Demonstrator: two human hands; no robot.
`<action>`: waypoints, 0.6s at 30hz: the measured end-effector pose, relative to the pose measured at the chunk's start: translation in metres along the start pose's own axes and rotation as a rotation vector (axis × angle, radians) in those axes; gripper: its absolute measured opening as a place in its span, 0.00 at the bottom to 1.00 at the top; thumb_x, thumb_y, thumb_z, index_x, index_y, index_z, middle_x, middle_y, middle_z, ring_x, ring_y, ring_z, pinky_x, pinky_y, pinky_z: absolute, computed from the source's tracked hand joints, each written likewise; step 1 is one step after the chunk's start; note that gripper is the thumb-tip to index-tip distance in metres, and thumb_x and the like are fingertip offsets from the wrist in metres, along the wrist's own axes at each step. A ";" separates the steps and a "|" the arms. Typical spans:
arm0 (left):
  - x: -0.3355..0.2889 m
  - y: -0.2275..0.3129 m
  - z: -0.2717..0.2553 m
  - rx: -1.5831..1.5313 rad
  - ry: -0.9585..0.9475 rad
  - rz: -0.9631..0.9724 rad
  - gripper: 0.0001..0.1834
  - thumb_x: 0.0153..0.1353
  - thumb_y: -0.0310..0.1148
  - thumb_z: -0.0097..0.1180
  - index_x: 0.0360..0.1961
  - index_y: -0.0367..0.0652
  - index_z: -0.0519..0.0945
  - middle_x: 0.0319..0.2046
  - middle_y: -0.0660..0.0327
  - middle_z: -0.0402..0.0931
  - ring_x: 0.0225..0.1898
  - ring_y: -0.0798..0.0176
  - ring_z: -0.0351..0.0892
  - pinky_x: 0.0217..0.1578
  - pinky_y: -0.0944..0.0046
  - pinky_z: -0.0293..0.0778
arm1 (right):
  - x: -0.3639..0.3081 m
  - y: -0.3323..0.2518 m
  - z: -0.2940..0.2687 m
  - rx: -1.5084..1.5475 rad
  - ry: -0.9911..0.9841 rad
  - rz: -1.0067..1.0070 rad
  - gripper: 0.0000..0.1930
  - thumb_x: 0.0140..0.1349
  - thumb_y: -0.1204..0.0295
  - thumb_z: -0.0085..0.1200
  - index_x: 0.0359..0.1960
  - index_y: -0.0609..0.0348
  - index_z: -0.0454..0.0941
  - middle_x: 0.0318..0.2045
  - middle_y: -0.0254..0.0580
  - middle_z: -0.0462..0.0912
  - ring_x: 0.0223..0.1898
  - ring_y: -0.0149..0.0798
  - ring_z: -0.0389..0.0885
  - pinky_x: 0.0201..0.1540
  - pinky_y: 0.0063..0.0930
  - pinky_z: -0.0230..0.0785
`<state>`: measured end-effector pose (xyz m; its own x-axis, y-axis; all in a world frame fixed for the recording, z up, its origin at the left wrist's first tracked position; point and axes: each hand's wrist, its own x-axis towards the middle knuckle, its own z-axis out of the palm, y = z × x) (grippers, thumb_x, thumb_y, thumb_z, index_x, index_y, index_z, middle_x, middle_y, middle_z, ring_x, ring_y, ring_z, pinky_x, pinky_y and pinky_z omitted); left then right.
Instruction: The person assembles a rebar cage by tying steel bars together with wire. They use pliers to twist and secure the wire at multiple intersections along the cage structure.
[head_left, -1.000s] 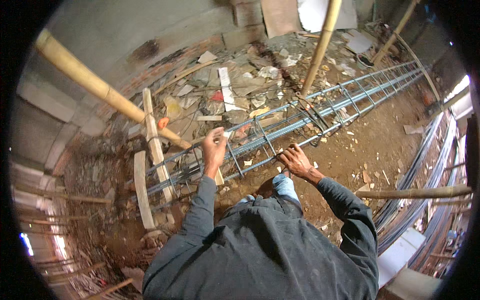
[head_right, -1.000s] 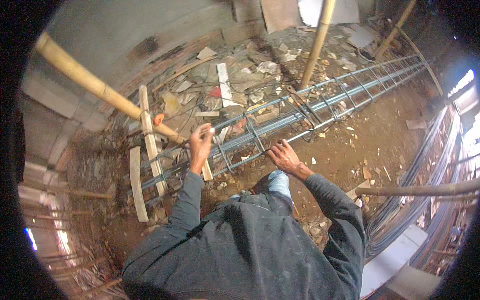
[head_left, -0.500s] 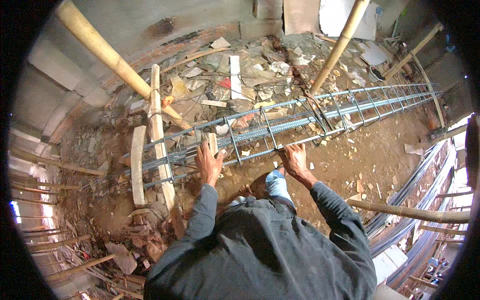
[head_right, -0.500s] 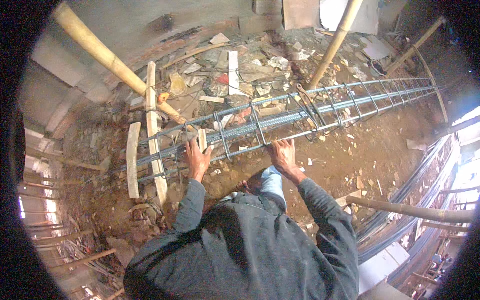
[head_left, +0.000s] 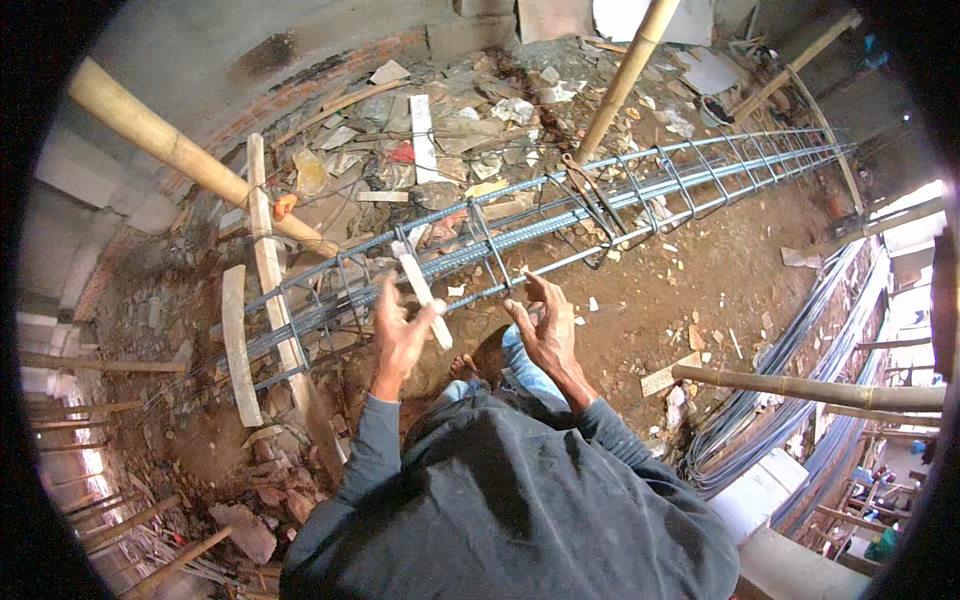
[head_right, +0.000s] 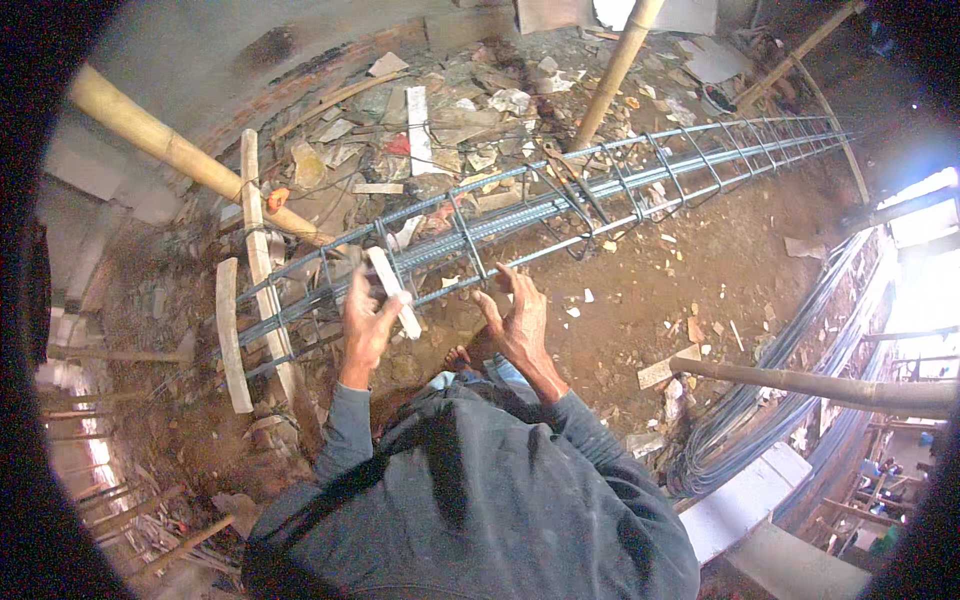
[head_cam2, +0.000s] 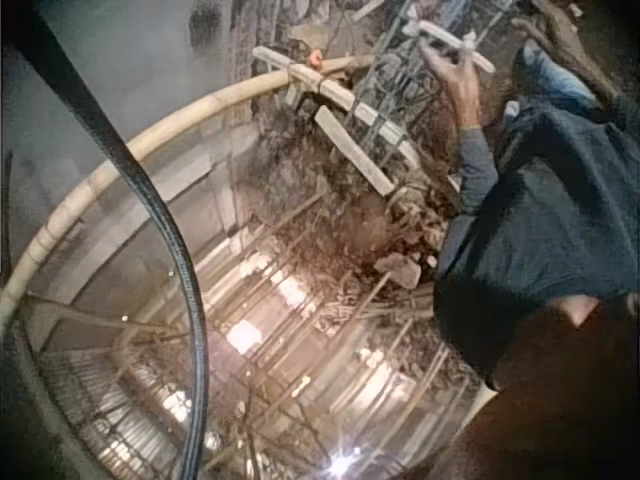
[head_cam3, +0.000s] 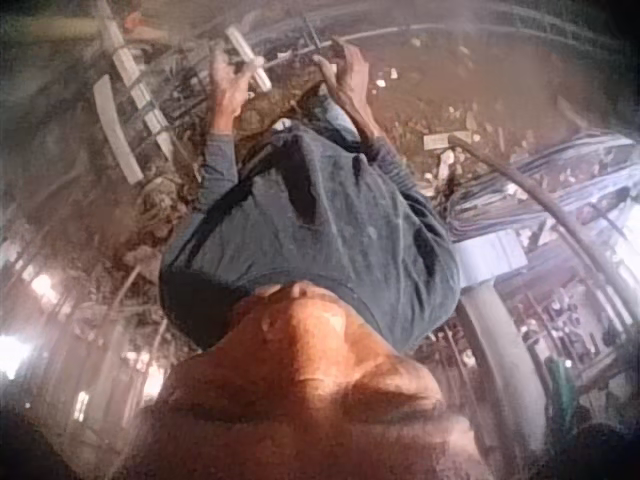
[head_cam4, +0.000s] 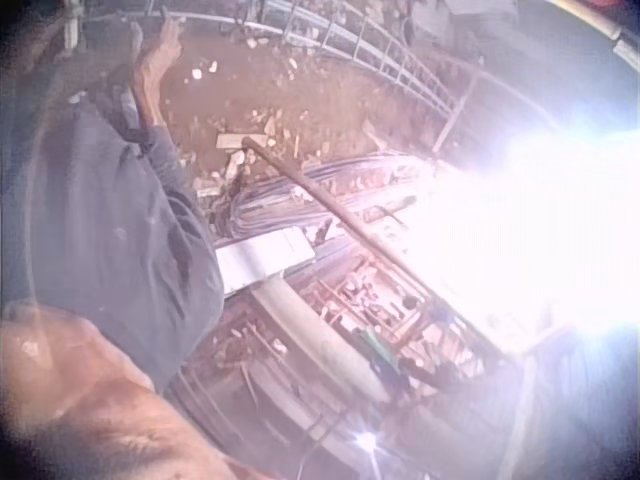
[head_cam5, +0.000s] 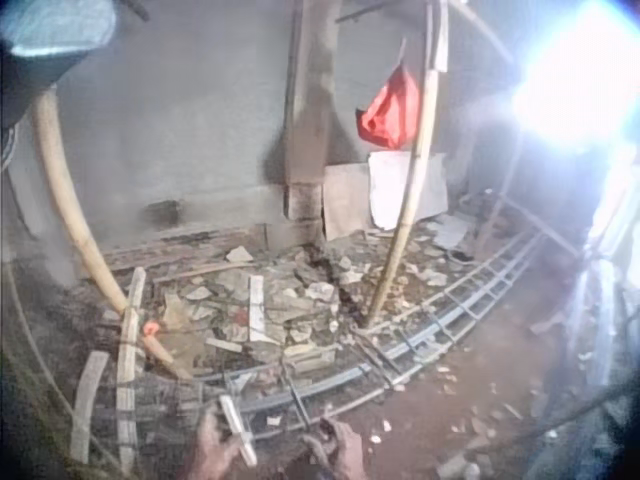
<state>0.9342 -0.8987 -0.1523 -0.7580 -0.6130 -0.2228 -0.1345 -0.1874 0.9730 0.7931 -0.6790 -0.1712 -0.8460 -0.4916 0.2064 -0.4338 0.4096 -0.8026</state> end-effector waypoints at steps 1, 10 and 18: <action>-0.005 0.004 0.019 -0.029 -0.071 0.057 0.44 0.60 0.29 0.75 0.72 0.30 0.63 0.59 0.53 0.75 0.53 0.61 0.79 0.51 0.59 0.81 | 0.004 -0.003 -0.006 0.059 0.029 -0.013 0.27 0.65 0.62 0.69 0.62 0.64 0.79 0.46 0.53 0.85 0.47 0.50 0.85 0.53 0.45 0.75; 0.030 -0.014 -0.010 0.840 0.419 0.232 0.42 0.57 0.34 0.75 0.71 0.40 0.70 0.60 0.44 0.75 0.57 0.39 0.81 0.56 0.46 0.78 | 0.143 0.108 -0.090 -0.446 0.234 -0.007 0.19 0.66 0.67 0.66 0.54 0.64 0.80 0.46 0.59 0.84 0.51 0.61 0.82 0.54 0.51 0.74; 0.051 -0.053 -0.076 1.098 0.475 0.033 0.43 0.58 0.39 0.75 0.72 0.41 0.68 0.65 0.36 0.69 0.71 0.31 0.65 0.68 0.37 0.66 | 0.211 0.173 -0.093 -0.589 -0.224 0.157 0.28 0.62 0.57 0.70 0.59 0.56 0.77 0.53 0.61 0.80 0.55 0.63 0.81 0.58 0.54 0.75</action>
<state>0.9513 -0.9780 -0.2200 -0.4913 -0.8705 0.0283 -0.7675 0.4480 0.4586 0.5105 -0.6405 -0.2141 -0.8558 -0.5137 -0.0608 -0.4615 0.8113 -0.3588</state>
